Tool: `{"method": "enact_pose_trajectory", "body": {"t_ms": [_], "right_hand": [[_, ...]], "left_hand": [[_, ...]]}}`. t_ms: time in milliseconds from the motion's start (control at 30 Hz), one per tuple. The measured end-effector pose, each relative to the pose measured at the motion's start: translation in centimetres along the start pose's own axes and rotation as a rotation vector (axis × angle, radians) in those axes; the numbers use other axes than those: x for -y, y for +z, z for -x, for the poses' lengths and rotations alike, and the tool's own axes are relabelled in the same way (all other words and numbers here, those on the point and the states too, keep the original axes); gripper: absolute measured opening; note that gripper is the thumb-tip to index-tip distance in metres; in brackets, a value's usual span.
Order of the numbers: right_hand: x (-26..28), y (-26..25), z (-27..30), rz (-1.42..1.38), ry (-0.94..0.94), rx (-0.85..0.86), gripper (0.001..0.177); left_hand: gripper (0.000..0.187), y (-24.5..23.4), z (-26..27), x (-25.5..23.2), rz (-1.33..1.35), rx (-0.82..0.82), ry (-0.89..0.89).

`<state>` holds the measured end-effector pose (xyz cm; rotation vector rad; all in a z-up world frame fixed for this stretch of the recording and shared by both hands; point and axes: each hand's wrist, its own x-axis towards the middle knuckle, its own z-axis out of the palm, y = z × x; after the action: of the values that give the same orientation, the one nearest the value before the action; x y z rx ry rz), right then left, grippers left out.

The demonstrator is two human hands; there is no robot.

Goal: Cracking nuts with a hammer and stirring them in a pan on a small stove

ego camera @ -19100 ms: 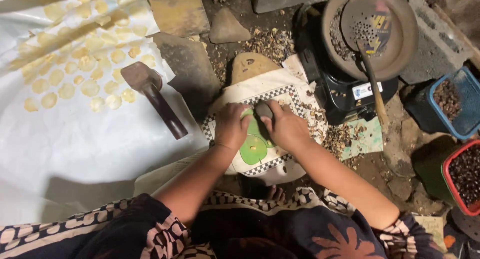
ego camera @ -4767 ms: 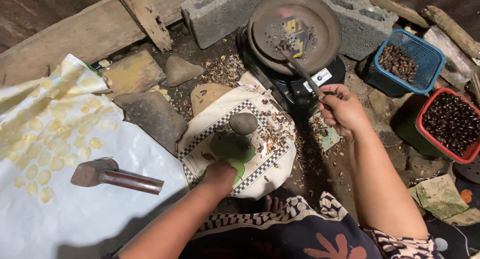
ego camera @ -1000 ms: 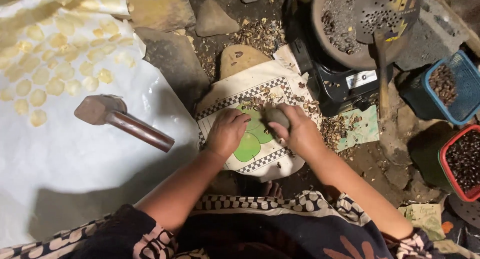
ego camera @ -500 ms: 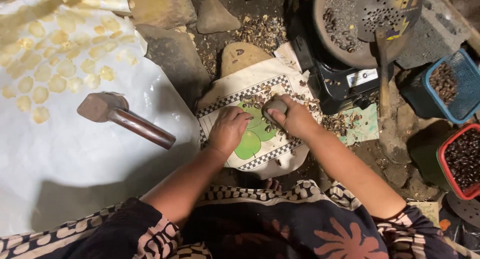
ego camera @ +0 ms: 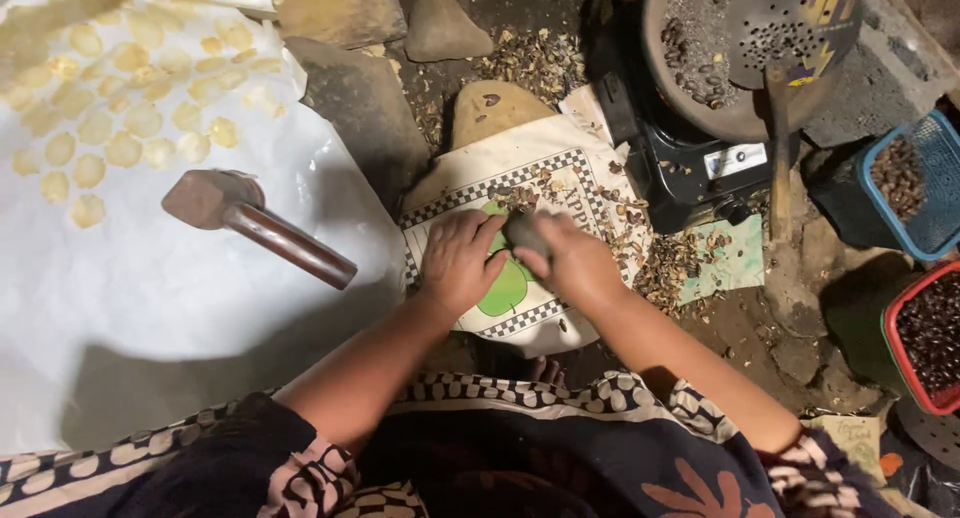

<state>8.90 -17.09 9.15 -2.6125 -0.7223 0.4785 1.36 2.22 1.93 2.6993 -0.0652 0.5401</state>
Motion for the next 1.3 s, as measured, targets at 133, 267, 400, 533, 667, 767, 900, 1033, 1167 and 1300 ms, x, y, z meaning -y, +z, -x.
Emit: {"method": "enact_pose_trajectory", "body": {"t_ms": [133,267,400,533,667,767,900,1033,1167,1300], "right_hand": [[0.5,-0.8,-0.8,-0.018,-0.02,0.01,0.054],[-2.6,1.0,-1.2,-0.173,0.306,0.076,0.054],[-1.7,0.2,-1.6,-0.177,0.363,0.103,0.055],[0.0,-0.2,-0.5,-0.014,0.221,0.055,0.054],[0.1,-0.9,0.6,-0.012,0.126,0.091,0.052],[-0.9,-0.6,-0.4,0.064,0.138,0.053,0.052],[2.1,-0.2,-1.0,-0.061,-0.058,-0.059,0.053],[1.9,-1.0,-1.9,0.039,0.041,0.107,0.055],[-0.7,0.4,-2.4,-0.086,0.315,0.16,0.059],[0.6,-0.4,-2.3,-0.07,0.334,0.187,0.058]], "left_hand": [[0.028,1.5,0.2,1.9,0.086,-0.082,0.063],[0.018,1.1,0.2,1.8,0.179,-0.072,0.051],[0.015,1.3,0.1,1.5,0.189,-0.086,0.033],[0.015,2.6,-0.6,0.7,0.18,-0.079,-0.09],[0.024,3.2,-0.5,-0.3,0.108,0.029,-0.216],[0.034,0.0,-0.7,-0.4,0.175,0.165,-0.252],[0.029,1.7,1.0,1.8,0.112,-0.062,-0.127],[0.018,1.5,0.6,2.6,0.166,-0.107,-0.083],[0.015,1.6,0.1,2.8,0.242,-0.145,-0.114],[0.016,2.2,0.0,1.5,0.202,-0.142,-0.188]]}}
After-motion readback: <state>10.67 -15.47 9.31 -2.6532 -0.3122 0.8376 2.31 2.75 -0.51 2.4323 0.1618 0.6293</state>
